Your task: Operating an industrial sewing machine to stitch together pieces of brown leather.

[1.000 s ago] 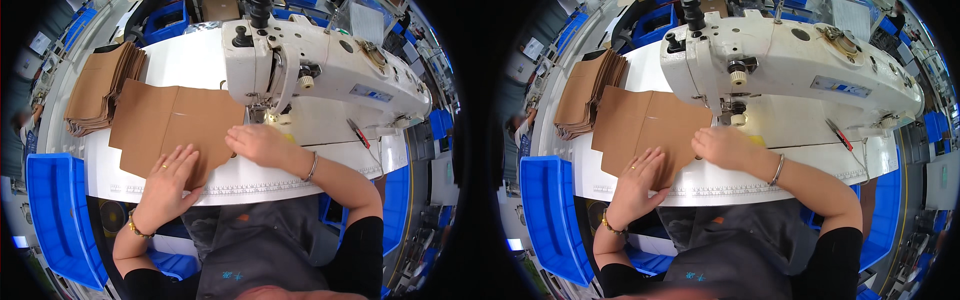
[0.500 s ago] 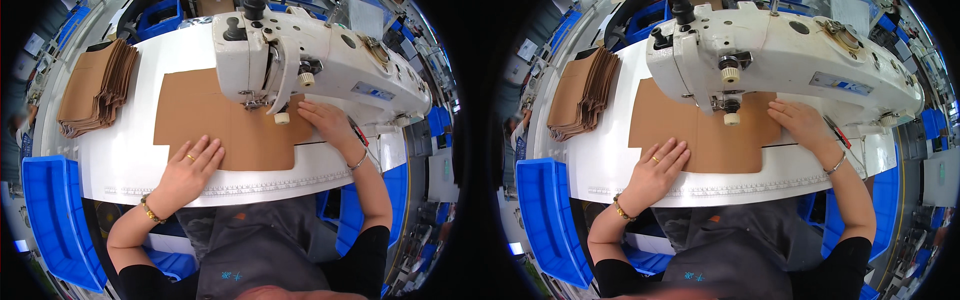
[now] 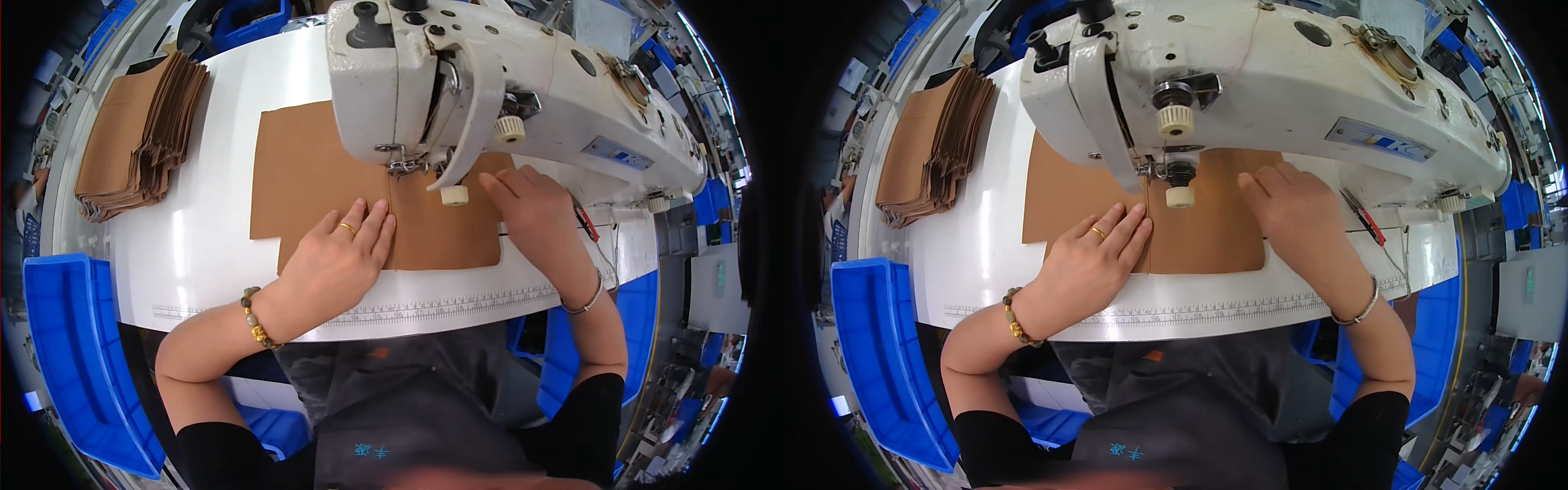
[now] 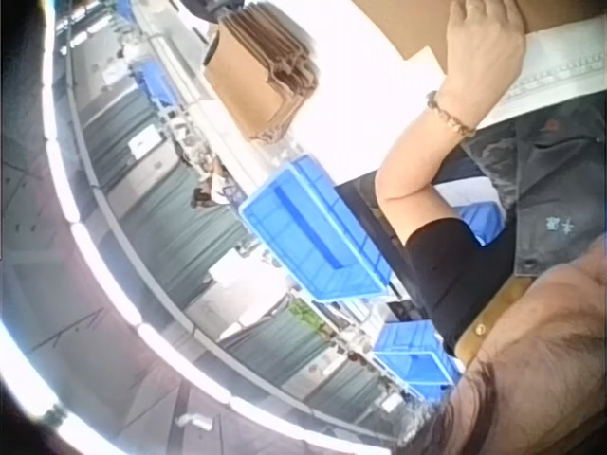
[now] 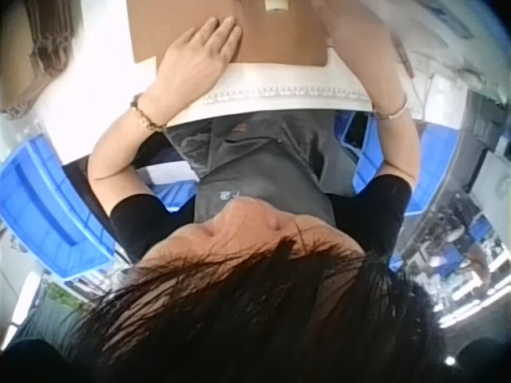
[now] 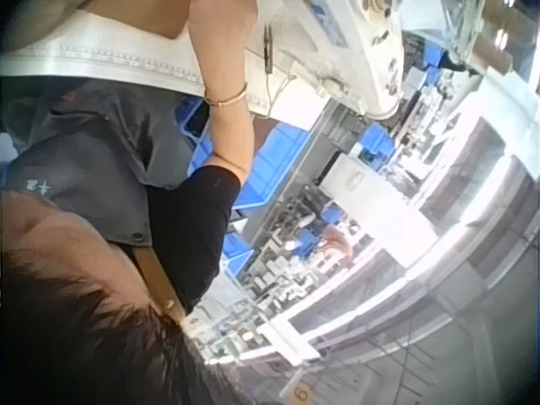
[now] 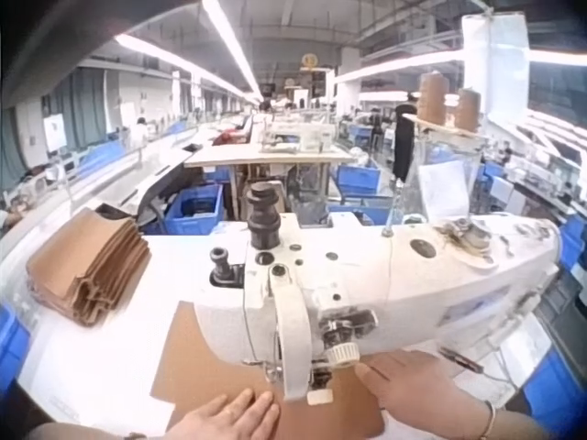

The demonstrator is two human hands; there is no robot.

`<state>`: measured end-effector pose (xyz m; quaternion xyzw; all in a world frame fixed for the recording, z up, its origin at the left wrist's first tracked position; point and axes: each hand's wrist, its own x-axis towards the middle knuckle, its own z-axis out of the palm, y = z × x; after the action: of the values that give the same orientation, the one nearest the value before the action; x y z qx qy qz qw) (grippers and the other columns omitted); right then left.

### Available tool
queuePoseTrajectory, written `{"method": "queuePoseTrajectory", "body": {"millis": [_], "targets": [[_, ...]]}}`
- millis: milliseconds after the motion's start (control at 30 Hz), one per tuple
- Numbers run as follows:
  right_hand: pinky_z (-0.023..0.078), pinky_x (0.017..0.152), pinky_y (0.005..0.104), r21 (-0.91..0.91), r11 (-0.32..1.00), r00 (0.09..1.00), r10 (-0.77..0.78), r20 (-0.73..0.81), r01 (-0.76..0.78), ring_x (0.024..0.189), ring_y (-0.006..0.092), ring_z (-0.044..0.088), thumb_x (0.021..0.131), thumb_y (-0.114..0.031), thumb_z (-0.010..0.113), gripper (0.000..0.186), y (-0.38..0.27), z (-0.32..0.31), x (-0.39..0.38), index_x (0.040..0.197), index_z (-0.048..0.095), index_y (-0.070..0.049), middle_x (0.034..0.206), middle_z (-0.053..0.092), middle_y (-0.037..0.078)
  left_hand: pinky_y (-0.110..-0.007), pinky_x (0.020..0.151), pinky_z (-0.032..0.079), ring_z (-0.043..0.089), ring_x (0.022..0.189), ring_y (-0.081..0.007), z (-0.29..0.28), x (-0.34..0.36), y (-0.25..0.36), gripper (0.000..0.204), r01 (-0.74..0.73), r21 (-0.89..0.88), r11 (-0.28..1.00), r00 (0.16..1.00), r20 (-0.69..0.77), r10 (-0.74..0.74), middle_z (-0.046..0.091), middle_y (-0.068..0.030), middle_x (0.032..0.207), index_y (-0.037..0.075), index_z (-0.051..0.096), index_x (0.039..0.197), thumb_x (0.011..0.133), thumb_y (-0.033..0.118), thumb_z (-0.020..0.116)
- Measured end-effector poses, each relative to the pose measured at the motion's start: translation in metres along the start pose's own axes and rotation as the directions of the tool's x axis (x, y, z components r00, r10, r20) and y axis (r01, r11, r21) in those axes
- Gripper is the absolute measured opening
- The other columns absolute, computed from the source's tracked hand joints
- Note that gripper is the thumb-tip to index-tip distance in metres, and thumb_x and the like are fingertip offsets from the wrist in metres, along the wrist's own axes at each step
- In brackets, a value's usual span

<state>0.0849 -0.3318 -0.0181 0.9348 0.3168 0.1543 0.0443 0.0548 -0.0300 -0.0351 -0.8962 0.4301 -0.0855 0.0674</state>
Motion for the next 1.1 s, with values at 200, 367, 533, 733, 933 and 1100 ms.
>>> {"method": "queuePoseTrajectory", "body": {"millis": [200,367,533,733,933,1100], "targets": [[0.056,0.061,0.0357,0.254,0.967,0.991,0.06,-0.118,-0.028,0.071,0.0255,0.069,0.082,-0.015,0.072,0.013,-0.033,0.057,0.041,0.089,0.072,-0.005,0.079,0.069,0.008,-0.041,0.102,0.053,0.065,0.126,-0.0319,-0.004,0.003,-0.002,0.054,0.059,-0.187,0.981,0.998,-0.013,-0.063,0.063,-0.0171,0.141,-0.002,0.063,0.135,0.095,0.034,0.066],[0.055,0.055,0.0381,0.269,0.949,0.88,-0.02,-0.474,0.167,0.059,0.0296,0.067,0.082,-0.017,0.074,0.013,-0.039,0.079,0.062,0.078,0.07,-0.005,0.062,0.065,0.009,-0.037,0.092,0.058,0.07,0.116,-0.0271,0.013,0.005,-0.011,0.041,0.047,-0.255,0.966,0.98,-0.175,-0.094,0.072,-0.0118,0.127,0.002,0.071,0.122,0.09,0.027,0.074],[0.053,0.053,0.0366,0.272,0.957,0.953,-0.017,-0.302,0.103,0.06,0.0276,0.069,0.088,-0.015,0.073,0.01,-0.042,0.07,0.055,0.082,0.071,-0.008,0.071,0.071,0.008,-0.033,0.073,0.059,0.071,0.093,-0.0214,0.022,0.018,-0.031,0.024,0.148,-0.381,0.913,0.92,-0.284,-0.268,0.075,-0.0037,0.099,0.007,0.075,0.109,0.087,0.016,0.076],[0.053,0.059,0.032,0.669,0.74,0.986,0.151,-0.065,-0.07,0.064,0.0211,0.066,0.098,-0.018,0.068,0.012,-0.052,0.079,0.045,0.106,0.07,-0.009,0.081,0.069,0.005,-0.032,0.068,0.056,0.063,0.084,-0.0184,0.043,0.035,-0.037,0.016,0.103,-0.36,0.927,0.857,-0.441,-0.266,0.066,0.0009,0.091,0.012,0.075,0.099,0.085,0.016,0.072],[0.058,0.072,0.0345,0.462,0.885,0.998,0.059,0.009,-0.057,0.086,0.0248,0.073,0.096,-0.025,0.072,0.027,-0.054,0.054,0.034,0.118,0.071,-0.009,0.101,0.073,0.01,-0.032,0.068,0.056,0.063,0.084,-0.0194,0.048,0.04,-0.037,0.005,0.067,-0.397,0.915,0.85,-0.458,-0.261,0.063,0.0004,0.088,0.012,0.073,0.086,0.083,0.015,0.071],[0.056,0.092,0.039,0.301,0.952,0.998,-0.057,0.002,0.054,0.119,0.0296,0.065,0.092,-0.034,0.072,0.05,-0.06,0.031,0.031,0.135,0.065,-0.01,0.135,0.064,0.01,-0.032,0.068,0.056,0.063,0.083,-0.0196,0.052,0.036,-0.044,0.003,0.111,-0.381,0.918,0.827,-0.476,-0.298,0.062,0.0001,0.086,0.013,0.072,0.083,0.084,0.015,0.071]]}}
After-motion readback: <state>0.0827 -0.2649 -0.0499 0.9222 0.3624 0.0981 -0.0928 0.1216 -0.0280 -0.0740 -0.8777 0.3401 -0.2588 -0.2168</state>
